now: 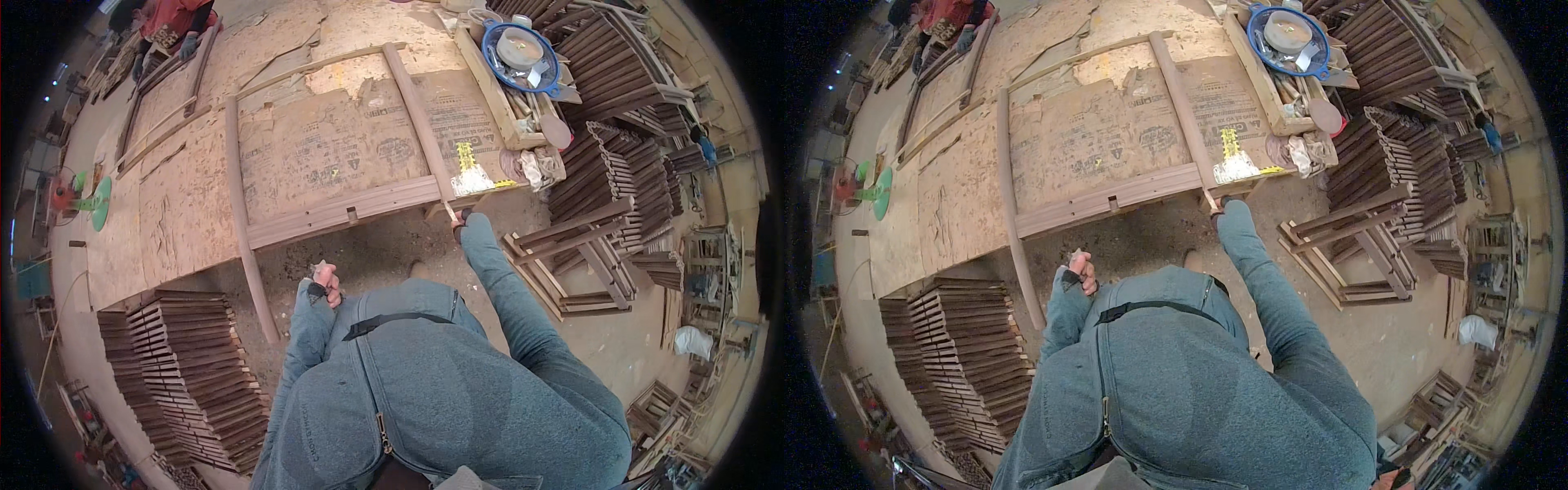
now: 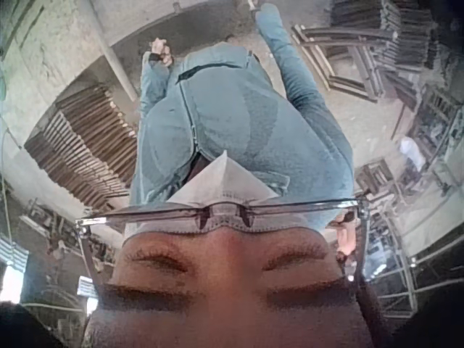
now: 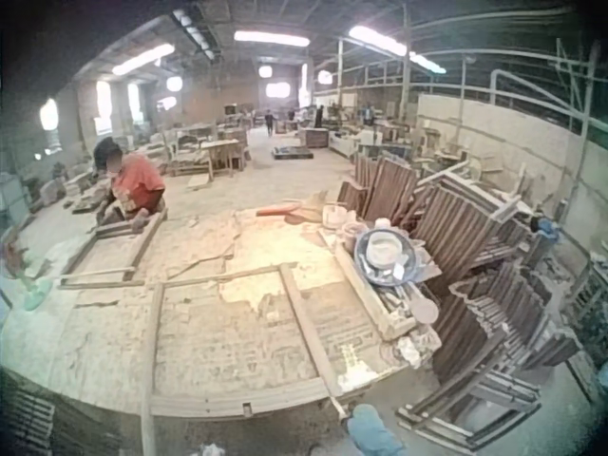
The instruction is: Assembling wooden chair frames by fitting pieces together and marking them with a pencil.
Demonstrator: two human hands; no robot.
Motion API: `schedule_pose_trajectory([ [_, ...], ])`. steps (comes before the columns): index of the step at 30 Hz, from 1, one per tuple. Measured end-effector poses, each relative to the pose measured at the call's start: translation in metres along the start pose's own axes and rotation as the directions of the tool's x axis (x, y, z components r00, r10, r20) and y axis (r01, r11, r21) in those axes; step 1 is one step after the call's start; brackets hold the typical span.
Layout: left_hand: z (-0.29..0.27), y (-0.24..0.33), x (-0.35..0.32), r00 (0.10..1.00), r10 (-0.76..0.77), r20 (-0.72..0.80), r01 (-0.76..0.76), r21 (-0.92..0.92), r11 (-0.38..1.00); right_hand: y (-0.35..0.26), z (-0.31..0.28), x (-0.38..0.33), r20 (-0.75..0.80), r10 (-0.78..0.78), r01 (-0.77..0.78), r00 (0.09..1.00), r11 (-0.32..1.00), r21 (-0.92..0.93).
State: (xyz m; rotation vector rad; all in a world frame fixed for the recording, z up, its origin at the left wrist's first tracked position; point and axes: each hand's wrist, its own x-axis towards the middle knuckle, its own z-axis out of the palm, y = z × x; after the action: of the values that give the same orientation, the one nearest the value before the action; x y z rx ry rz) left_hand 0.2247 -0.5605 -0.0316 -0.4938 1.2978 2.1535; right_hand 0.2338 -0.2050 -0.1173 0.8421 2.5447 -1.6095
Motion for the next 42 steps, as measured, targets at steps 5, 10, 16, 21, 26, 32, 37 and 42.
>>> schedule_pose_trajectory([
  [5, 0.011, -0.013, 0.010, 0.996, -0.020, -0.084, 0.006, -0.163, 0.987, 0.030, -0.001, 0.022, 0.164, -0.007, -0.011, 0.986, 0.994, 0.109],
  [10, -0.002, -0.025, 0.014, 0.985, -0.093, -0.148, 0.060, -0.215, 0.975, 0.019, -0.004, 0.031, 0.137, -0.238, 0.243, 0.962, 0.970, -0.019],
  [16, -0.015, -0.016, 0.020, 0.987, -0.067, -0.142, 0.029, -0.256, 0.966, -0.024, -0.021, 0.002, 0.177, -0.171, 0.216, 0.969, 0.936, -0.279],
  [21, -0.023, 0.012, 0.039, 0.987, -0.052, -0.154, 0.030, -0.142, 0.989, -0.042, -0.005, -0.008, 0.078, -0.163, 0.179, 0.983, 0.937, -0.300],
  [26, -0.039, 0.050, 0.067, 0.994, -0.081, -0.078, 0.075, -0.081, 0.994, -0.039, 0.023, 0.000, -0.016, -0.046, 0.040, 0.999, 0.960, -0.278],
  [32, -0.061, 0.085, 0.091, 0.998, -0.061, 0.004, 0.061, 0.006, 0.998, -0.019, 0.060, 0.026, -0.253, -0.094, 0.008, 0.963, 0.947, -0.320],
  [37, -0.079, 0.103, 0.111, 0.989, -0.126, 0.072, 0.124, 0.032, 0.992, -0.026, 0.059, 0.013, -0.105, 0.625, -0.518, 0.774, 0.720, 0.462],
  [42, -0.084, 0.105, 0.126, 0.979, -0.155, 0.132, 0.149, 0.054, 0.987, -0.038, 0.072, 0.013, -0.324, 0.411, -0.427, 0.852, 0.904, 0.024],
])
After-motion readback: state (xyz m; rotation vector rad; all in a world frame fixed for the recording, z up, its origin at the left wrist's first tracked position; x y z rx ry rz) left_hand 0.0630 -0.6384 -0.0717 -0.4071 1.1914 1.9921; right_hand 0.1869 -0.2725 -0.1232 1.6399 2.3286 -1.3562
